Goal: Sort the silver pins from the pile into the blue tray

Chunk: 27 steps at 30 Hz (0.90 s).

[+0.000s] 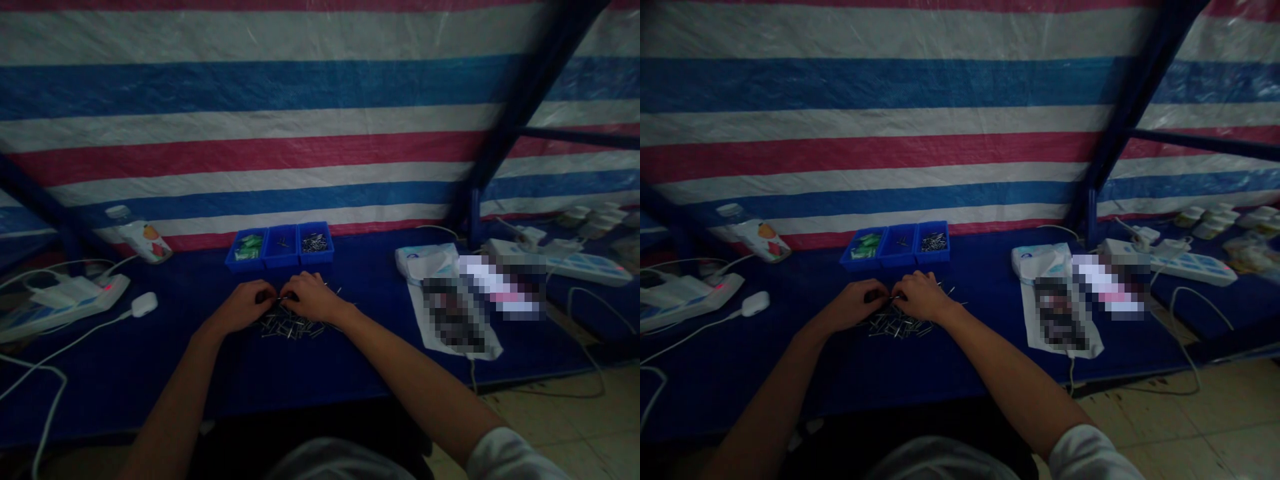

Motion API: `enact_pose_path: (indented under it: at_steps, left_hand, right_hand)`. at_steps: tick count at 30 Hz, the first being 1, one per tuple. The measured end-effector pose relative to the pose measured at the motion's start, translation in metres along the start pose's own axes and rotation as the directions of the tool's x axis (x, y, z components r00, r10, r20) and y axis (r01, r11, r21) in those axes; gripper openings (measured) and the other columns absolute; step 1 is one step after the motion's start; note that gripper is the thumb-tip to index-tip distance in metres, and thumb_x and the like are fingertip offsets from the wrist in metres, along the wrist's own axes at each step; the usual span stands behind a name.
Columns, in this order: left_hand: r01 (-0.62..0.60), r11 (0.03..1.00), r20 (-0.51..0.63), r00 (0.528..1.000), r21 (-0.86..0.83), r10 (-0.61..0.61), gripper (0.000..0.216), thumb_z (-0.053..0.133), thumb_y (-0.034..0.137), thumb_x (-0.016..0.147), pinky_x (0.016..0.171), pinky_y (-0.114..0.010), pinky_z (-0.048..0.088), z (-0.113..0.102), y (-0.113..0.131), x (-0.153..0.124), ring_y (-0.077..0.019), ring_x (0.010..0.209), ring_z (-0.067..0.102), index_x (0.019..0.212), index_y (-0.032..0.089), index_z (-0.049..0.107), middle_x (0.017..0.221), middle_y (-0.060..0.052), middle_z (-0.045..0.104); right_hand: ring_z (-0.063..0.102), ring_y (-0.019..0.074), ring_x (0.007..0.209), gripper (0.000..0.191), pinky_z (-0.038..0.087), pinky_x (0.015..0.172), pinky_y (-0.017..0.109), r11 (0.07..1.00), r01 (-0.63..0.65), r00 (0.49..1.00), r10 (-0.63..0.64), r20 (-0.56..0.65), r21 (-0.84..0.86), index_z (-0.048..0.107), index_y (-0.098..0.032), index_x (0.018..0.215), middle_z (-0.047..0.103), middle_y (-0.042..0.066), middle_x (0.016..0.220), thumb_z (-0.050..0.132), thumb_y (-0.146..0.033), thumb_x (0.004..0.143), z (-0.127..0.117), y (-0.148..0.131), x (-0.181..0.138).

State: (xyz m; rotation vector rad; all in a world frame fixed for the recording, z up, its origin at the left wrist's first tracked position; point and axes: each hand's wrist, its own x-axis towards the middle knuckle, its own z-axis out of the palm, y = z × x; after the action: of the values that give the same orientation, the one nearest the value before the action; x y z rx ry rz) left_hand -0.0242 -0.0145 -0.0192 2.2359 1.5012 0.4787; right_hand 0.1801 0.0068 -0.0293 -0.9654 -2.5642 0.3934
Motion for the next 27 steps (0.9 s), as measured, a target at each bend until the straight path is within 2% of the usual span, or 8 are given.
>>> enact_pose_path:
  at_steps: [10,20,27]
  left_hand:
    - [-0.028,0.999,0.003,1.0,-0.029,0.028,0.017,0.055,0.031,0.082,0.064,-0.027,0.044,0.0008,0.0005,-0.0003,-0.0158,0.07,0.059,0.083,0.019,0.068,0.08,-0.003,0.065]
    - [-0.001,1.0,-0.018,1.0,0.031,0.002,0.019,0.051,0.028,0.083,0.063,-0.028,0.043,-0.0009,0.0021,0.0003,-0.0163,0.069,0.059,0.085,0.019,0.068,0.079,-0.003,0.065]
    - [0.001,1.0,-0.031,1.0,0.03,0.0,0.019,0.051,0.029,0.083,0.064,-0.028,0.043,-0.0005,0.0005,0.0009,-0.0164,0.069,0.058,0.085,0.019,0.067,0.079,-0.002,0.065]
  right_hand:
    - [0.053,0.0217,0.099,0.019,0.032,0.08,0.036,1.0,-0.013,1.0,0.013,-0.009,0.001,0.066,-0.023,0.103,0.066,0.006,0.103,0.053,-0.024,0.09,0.0026,0.0003,0.001]
    - [0.053,0.0221,0.101,0.027,0.032,0.081,0.036,0.999,-0.05,0.999,0.049,-0.019,-0.01,0.065,-0.022,0.108,0.066,0.006,0.106,0.052,-0.017,0.086,0.0041,-0.003,0.0014]
    - [0.054,0.0204,0.1,0.03,0.031,0.081,0.036,0.999,-0.047,0.999,0.047,-0.012,-0.01,0.065,-0.022,0.11,0.063,0.007,0.107,0.045,-0.014,0.09,0.0011,-0.0039,-0.0003]
